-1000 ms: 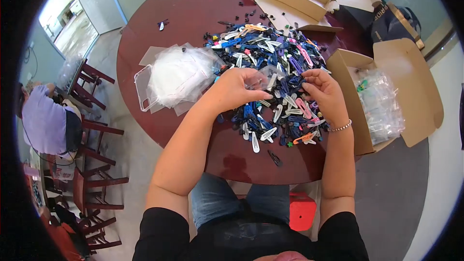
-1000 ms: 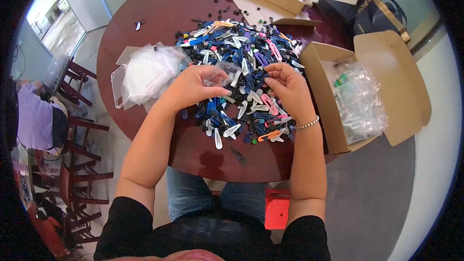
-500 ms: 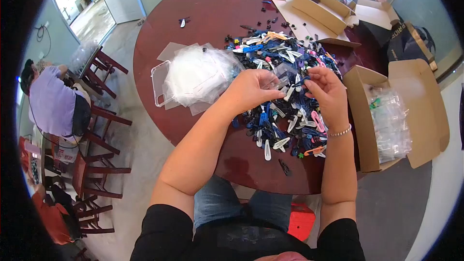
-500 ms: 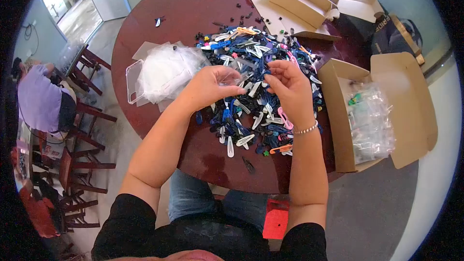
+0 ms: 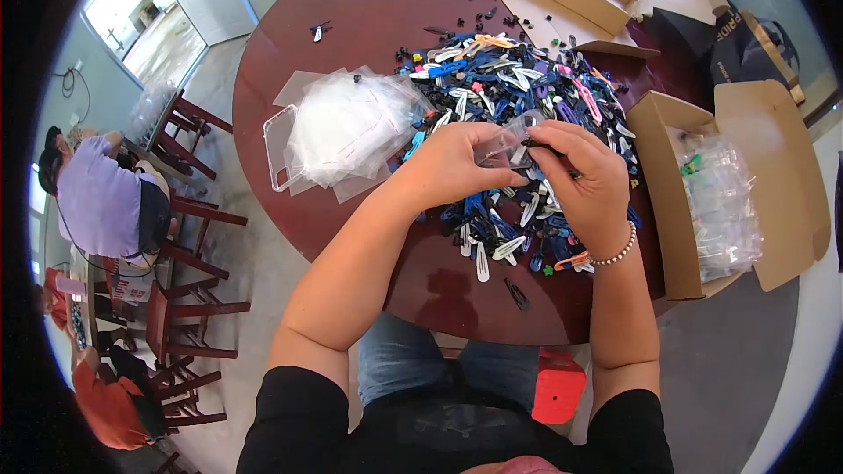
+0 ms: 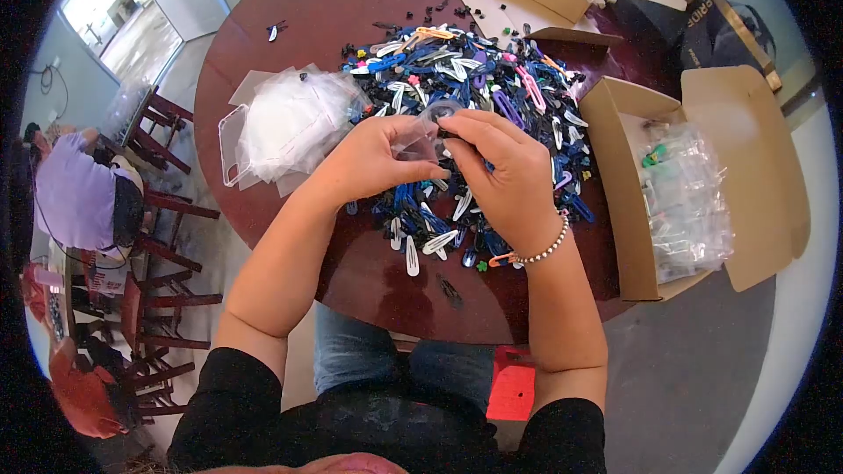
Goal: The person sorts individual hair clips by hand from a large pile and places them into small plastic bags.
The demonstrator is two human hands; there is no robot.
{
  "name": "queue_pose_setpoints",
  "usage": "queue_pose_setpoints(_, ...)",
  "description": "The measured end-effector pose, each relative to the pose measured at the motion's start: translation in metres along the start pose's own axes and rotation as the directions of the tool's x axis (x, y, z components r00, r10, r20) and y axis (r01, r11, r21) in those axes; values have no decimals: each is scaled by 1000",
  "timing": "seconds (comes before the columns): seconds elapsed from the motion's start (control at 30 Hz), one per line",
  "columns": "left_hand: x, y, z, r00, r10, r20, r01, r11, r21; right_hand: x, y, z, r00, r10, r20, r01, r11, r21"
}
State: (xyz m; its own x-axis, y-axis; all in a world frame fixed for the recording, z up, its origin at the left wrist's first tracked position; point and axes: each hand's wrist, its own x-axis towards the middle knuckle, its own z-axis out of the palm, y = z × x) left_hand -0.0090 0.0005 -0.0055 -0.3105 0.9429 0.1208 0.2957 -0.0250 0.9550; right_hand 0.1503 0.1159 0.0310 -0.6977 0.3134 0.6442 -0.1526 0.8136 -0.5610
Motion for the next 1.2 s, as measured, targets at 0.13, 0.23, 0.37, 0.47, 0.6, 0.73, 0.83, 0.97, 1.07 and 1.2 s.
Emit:
queue_pose_setpoints(0.13,1,2,0,999,-32,40,36,995,-94,-2,7,3,1000,23,16,-25,987,157)
queue_pose_setpoints(0.23,1,2,0,996,-67,53,71,993,-91,-3,8,3,997,82,-1,-79,956,284)
queue_pose_setpoints(0.37,0,7,-3,992,-72,103,80,994,-75,-4,8,4,993,104,-54,-78,927,368)
queue_pose_setpoints(0.47,-3,13,-5,987,-98,130,114,987,-117,-5,3,6,986,154,-59,-113,893,436)
queue_pose_setpoints(0.6,-3,13,-11,968,-195,160,248,851,-464,0,-8,1,926,368,-89,-259,787,559)
queue_pose_setpoints(0.73,-3,10,-17,967,-190,171,255,766,-590,1,-1,-2,903,425,-64,-301,732,611)
queue_pose_setpoints(0.83,-3,13,-17,956,-196,218,291,730,-619,-1,-2,0,913,404,-50,-301,752,587)
queue_pose_setpoints(0.97,-4,16,-15,948,-231,221,318,753,-576,-1,-3,2,923,380,-59,-280,769,575)
queue_pose_setpoints(1.07,-4,15,-11,940,-239,244,329,826,-457,-2,-2,3,954,275,-121,-144,771,620)
queue_pose_setpoints(1.2,-7,19,-8,910,-214,355,326,899,-291,-5,1,5,985,146,-88,-69,811,581)
